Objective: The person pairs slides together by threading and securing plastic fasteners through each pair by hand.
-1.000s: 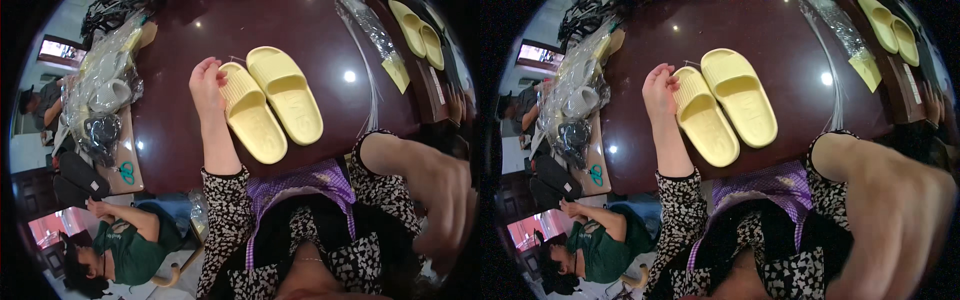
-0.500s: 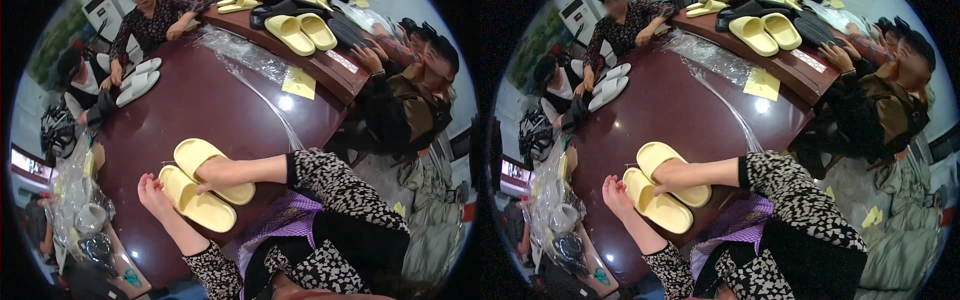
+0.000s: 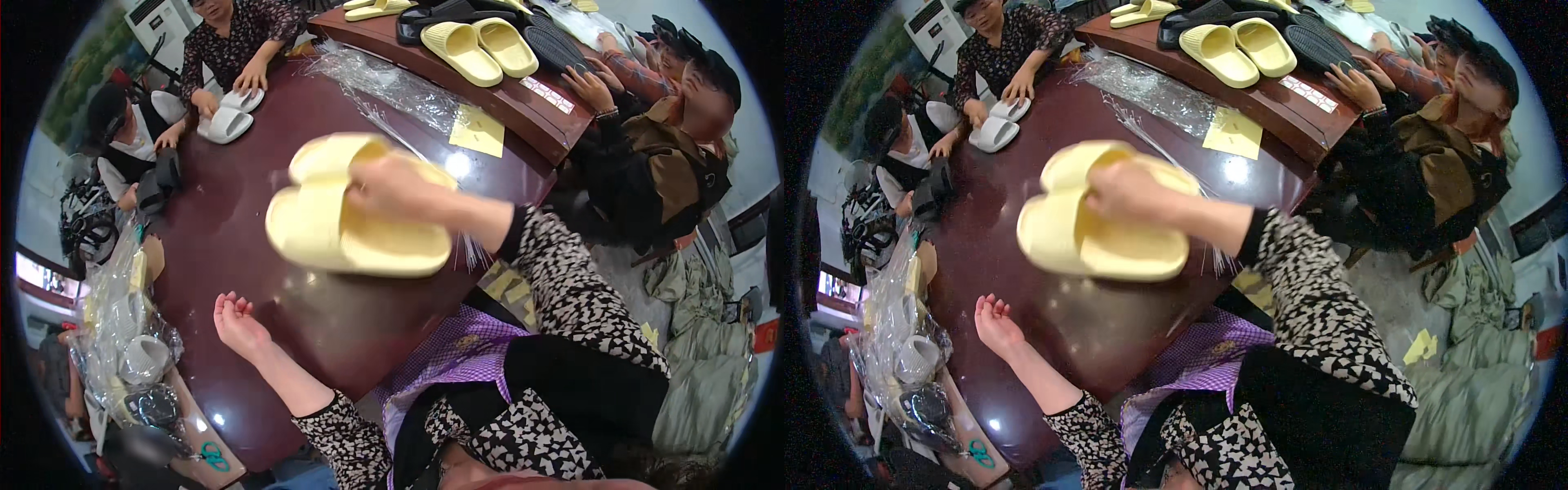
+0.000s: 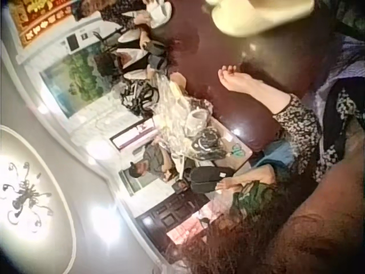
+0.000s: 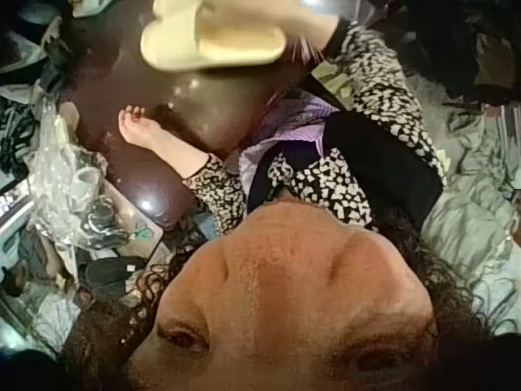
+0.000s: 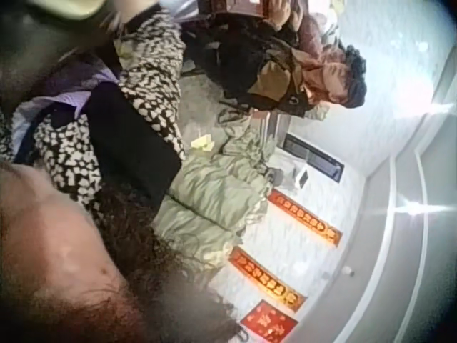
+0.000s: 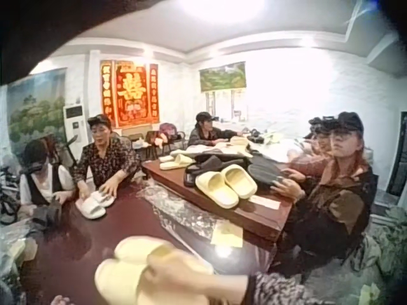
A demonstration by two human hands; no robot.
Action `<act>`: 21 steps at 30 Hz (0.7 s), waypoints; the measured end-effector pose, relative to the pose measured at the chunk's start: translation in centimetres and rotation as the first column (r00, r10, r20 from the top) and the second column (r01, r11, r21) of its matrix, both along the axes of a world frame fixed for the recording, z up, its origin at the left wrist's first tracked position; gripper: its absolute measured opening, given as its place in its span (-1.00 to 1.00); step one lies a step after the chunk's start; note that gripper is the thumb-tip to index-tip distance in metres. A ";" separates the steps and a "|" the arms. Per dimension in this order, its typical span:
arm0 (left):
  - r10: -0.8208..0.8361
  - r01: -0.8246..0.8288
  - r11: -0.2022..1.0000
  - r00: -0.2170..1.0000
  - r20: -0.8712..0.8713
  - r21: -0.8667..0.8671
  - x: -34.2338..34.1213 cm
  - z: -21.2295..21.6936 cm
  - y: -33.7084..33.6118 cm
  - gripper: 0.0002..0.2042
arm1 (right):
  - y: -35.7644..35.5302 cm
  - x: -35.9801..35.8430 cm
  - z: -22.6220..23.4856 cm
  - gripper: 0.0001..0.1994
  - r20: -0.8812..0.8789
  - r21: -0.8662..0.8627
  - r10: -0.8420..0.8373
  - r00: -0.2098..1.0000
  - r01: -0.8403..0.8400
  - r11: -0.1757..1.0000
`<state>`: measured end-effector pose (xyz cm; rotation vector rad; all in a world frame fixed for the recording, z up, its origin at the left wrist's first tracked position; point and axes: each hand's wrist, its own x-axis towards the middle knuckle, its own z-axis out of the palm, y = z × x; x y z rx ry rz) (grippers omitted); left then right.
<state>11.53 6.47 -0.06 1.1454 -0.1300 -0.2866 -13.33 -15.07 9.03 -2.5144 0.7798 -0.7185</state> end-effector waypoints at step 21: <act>-0.131 0.136 0.988 0.989 -0.071 0.071 0.8 -1.5 -0.4 -0.83 | -25.6 -19.1 2.8 -0.49 0.148 -0.666 -0.651 0.745 0.561 0.491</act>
